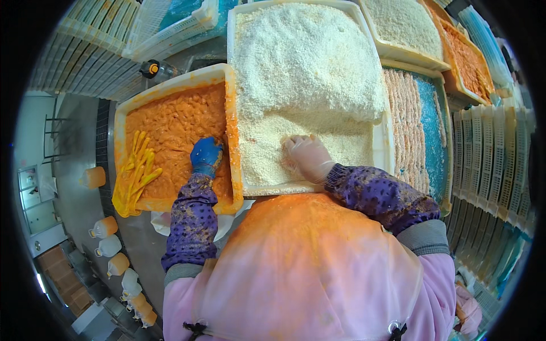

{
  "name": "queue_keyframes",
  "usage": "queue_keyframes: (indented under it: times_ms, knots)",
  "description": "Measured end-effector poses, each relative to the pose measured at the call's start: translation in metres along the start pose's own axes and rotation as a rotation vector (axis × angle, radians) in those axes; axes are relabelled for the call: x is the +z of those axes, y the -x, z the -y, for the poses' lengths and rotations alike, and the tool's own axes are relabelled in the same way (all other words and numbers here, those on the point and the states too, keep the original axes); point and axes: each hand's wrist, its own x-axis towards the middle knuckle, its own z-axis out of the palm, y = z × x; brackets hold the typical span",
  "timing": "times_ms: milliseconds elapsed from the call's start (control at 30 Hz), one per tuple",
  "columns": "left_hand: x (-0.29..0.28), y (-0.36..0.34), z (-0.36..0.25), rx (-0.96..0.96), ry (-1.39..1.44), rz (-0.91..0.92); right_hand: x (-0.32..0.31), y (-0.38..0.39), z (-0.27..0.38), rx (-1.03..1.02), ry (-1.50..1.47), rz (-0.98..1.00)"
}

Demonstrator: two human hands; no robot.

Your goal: The person repeatedly picks up orange fish sticks, rolls them in a tray of white breadcrumbs, and places them into a green basket. The process is continuous and repetitive throughout the clip.

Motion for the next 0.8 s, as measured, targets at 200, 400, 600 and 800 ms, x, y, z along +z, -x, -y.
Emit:
queue_keyframes:
  times_ms: [200, 400, 600, 800]
  knots:
    - [-0.001, -0.018, -0.004, -0.093, 0.079, 0.252, -0.003, -0.013, -0.008, 0.076, -0.739, 0.176]
    - [-0.007, 0.010, -0.013, -0.037, 0.464, 0.129, -0.057, 0.051, -0.044, 0.202, -1.908, 0.272]
    - [0.013, 0.037, 0.007, -0.284, 1.088, -0.021, -0.132, 0.159, -0.165, 0.417, -1.621, -0.835]
    - [-0.005, 0.020, 0.007, -0.232, 0.912, 0.023, -0.112, 0.194, -0.409, 0.673, -0.920, -1.107]
